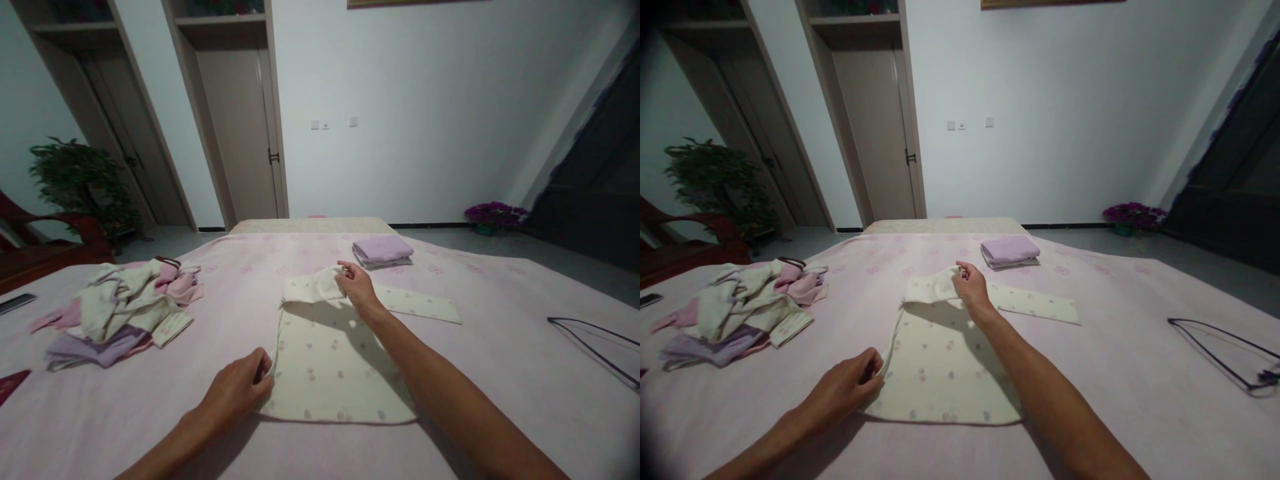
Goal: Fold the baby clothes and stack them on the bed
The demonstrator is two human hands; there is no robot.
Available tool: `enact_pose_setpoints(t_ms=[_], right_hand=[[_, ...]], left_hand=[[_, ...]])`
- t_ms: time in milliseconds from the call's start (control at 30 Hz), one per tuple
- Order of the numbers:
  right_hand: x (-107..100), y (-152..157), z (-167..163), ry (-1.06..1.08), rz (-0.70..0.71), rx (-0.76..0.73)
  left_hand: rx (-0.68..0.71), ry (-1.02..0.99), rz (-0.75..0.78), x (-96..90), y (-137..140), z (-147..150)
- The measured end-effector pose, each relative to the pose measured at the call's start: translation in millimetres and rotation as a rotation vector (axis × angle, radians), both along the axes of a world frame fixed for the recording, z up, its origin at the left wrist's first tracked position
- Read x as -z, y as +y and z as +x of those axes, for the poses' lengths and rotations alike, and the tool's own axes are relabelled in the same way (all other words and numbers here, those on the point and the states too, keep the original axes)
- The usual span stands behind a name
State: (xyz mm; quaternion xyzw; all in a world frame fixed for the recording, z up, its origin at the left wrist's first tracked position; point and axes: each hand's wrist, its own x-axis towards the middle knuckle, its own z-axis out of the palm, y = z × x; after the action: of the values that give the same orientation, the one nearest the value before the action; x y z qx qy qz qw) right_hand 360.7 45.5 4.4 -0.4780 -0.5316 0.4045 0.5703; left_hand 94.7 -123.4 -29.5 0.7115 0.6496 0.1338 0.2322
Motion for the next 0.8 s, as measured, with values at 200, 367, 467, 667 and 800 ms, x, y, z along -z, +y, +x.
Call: enact_pose_setpoints(t_ms=[200, 367, 467, 667, 800], right_hand=[[-12, 0, 15, 0.121, 0.060, 0.048], [-24, -4, 30, 0.178, 0.129, 0.088], [-28, -8, 39, 0.169, 0.163, 0.119], [-21, -11, 51, 0.112, 0.179, 0.161], [-14, -13, 52, 0.056, 0.196, 0.151]], left_hand=[[0.109, -0.174, 0.014, -15.2, 3, 22], [0.200, -0.186, 0.026, -17.4, 6, 48], [0.255, -0.172, 0.015, -14.1, 6, 59], [0.308, -0.403, -0.203, -6.4, 22, 62], [0.182, -0.402, 0.104, 4.2, 58, 45]])
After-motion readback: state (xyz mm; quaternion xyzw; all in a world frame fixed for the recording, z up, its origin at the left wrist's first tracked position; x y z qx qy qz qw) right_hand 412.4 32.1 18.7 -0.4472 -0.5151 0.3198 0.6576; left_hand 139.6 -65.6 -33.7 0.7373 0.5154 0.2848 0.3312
